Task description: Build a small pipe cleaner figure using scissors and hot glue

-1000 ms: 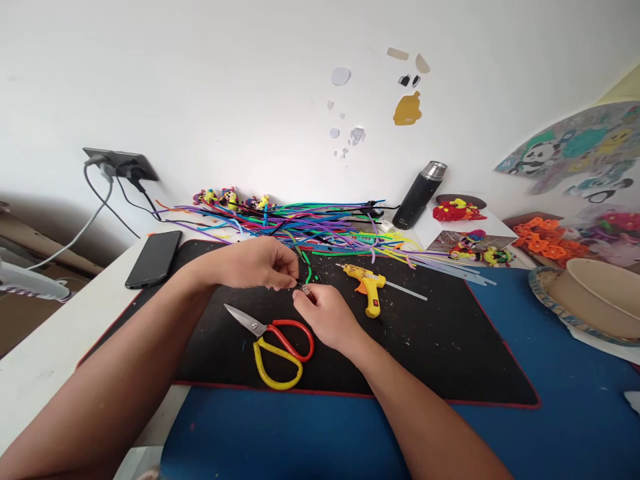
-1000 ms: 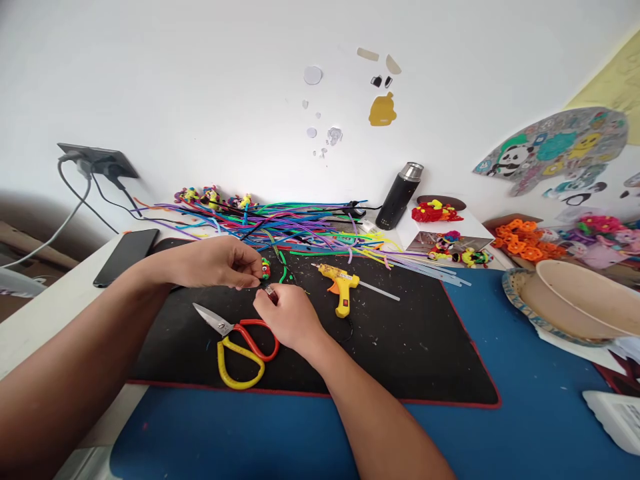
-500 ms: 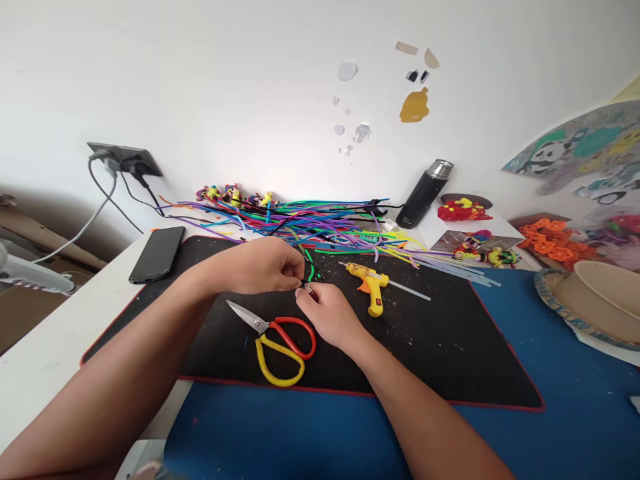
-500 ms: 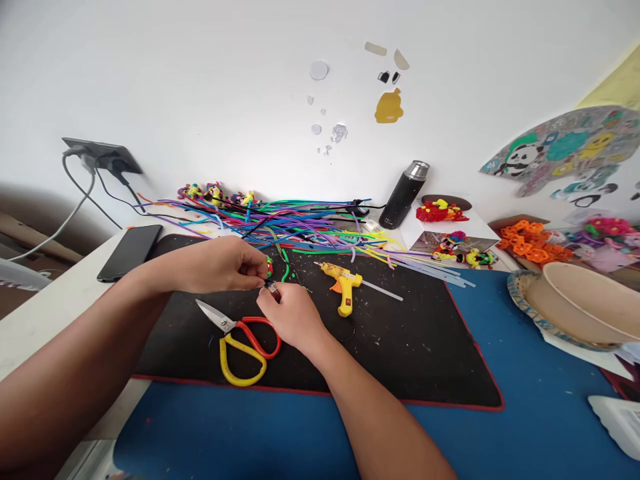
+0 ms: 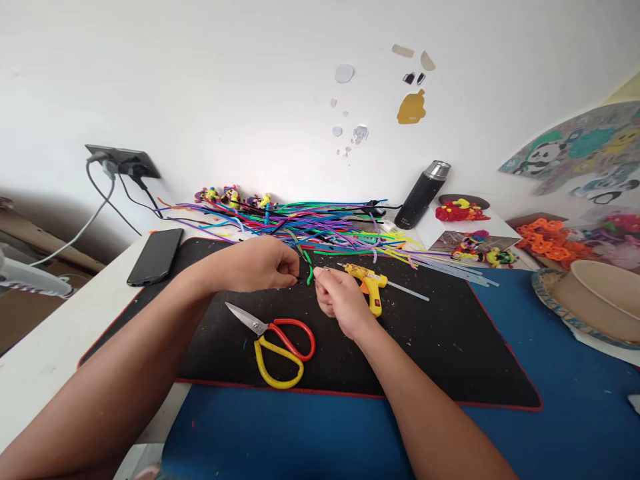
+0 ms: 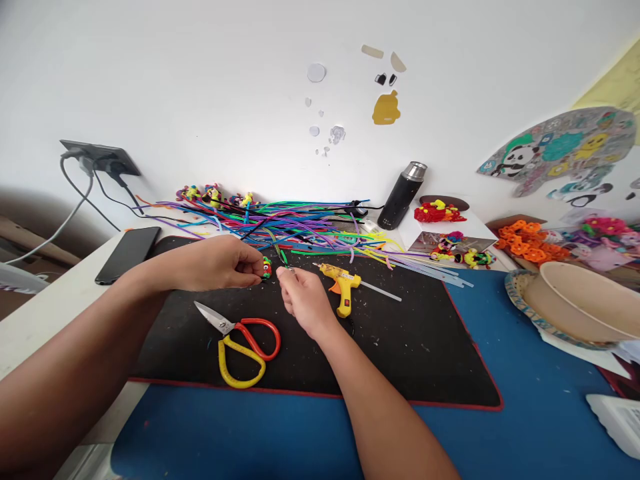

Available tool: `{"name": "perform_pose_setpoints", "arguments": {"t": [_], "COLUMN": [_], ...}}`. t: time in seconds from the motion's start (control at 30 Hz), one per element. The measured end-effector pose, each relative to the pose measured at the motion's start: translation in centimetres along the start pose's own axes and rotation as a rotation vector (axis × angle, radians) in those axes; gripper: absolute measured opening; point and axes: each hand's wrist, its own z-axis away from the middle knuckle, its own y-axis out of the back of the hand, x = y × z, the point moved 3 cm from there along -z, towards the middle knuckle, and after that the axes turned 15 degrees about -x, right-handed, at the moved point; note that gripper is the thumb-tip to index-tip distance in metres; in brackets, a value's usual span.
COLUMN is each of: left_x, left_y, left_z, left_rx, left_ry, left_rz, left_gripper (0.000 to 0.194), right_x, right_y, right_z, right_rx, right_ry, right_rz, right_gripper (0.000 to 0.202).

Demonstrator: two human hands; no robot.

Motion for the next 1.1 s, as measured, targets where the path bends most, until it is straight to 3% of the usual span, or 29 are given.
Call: {"name": "perform_pose_setpoints", "arguments": {"t": [0.2,0.5,1.1], "left_x": [-0.5,-1.8,-2.0], "left_y": [0.1,0.3,-0.4], "left_z": [-0.1,-0.3,-1.1], "left_rx": [0.003,-0.103,-0.147], "left_ry": [-0.002,-0.042,-0.064], "left_rz": [0.068,0.404,0.420], "left_gripper": [0.012,0.018,0.021], "right_x": [-1.2,-0.9,-0.8], "right_y": [0.2,0.7,0.5], "right_z": [0.2,0.1,0.1], "right_rx": [-0.042,0.051,0.059], "right_ry": [0.047,0.049,0.041], "right_rz": [-0.124,-0.098,-0.088], "right_gripper": [0.057,0.045,0.038]}}
